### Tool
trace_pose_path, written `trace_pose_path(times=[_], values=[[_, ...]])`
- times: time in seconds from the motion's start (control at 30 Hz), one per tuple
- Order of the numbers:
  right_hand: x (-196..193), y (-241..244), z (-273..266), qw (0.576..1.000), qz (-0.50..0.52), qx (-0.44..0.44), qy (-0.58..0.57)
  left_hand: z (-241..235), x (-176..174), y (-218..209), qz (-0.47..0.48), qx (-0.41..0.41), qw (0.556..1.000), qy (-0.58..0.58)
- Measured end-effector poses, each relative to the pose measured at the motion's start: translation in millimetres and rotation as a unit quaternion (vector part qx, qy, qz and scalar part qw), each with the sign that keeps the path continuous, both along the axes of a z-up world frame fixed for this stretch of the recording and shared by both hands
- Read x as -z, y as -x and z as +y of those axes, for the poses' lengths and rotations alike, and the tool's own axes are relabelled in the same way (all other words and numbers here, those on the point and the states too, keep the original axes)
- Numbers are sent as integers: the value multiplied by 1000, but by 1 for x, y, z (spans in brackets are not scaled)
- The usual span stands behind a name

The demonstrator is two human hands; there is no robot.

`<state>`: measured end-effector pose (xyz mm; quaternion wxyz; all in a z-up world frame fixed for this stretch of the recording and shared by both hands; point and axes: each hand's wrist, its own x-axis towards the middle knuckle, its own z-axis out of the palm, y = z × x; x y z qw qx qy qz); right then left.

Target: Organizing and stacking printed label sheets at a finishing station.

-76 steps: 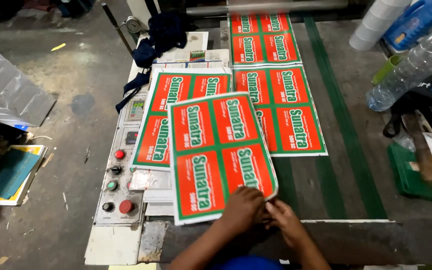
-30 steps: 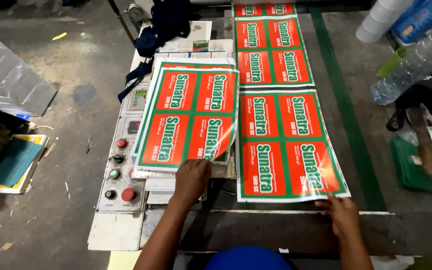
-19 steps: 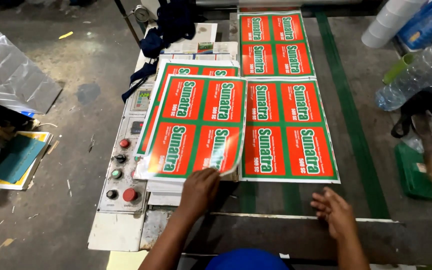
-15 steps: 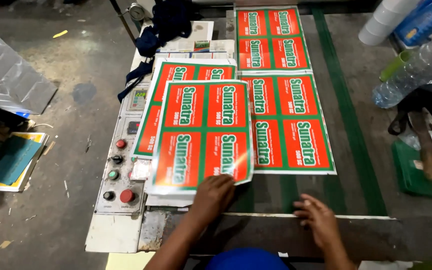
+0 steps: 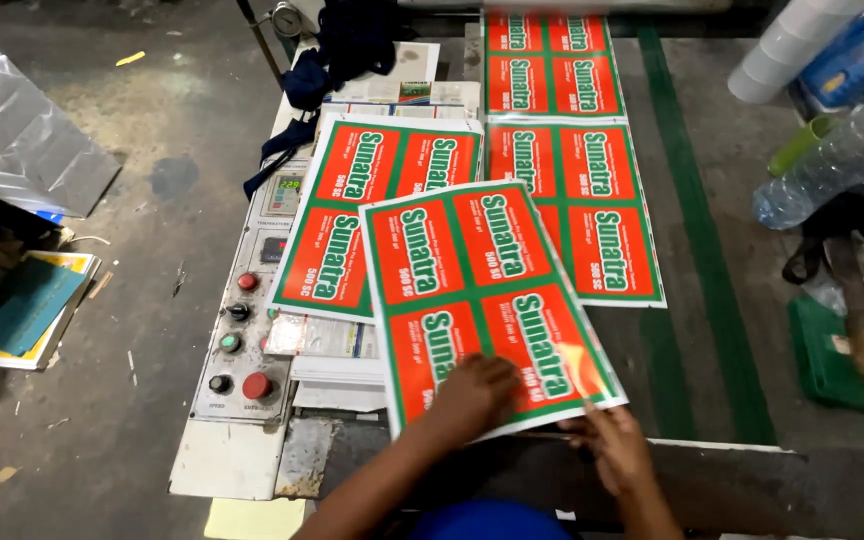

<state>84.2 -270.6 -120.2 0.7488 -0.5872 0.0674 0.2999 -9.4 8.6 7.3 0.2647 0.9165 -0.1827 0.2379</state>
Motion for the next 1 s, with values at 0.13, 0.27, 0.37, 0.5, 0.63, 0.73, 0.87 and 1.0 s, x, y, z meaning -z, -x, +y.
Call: trace_pose_path(times=[0.13, 0.27, 0.37, 0.5, 0.63, 0.73, 0.87, 1.0], values=[[14, -14, -45, 998, -18, 60, 9, 61, 21, -10, 39, -98, 994, -17], [22, -18, -93, 991, -29, 120, 50, 102, 18, -9, 62, -177, 980, -73], [15, -13, -120, 986, -36, 140, 78, 114, 19, -1, 69, -226, 965, -111], [-4, -5, -144, 979, -11, 145, 140, 122, 36, 10, 113, -242, 952, -150], [-14, 3, -149, 968, 24, 148, 203, 129, 27, 14, 122, -227, 956, -144], [-9, 9, -153, 965, 25, 145, 219, 131, 9, 12, 78, -223, 962, -135], [-8, 15, -145, 970, 10, 141, 199, 115, -39, 12, 78, -252, 963, -60], [-10, 11, -129, 972, 12, 131, 193, 96, -58, 22, -60, -266, 962, -8]])
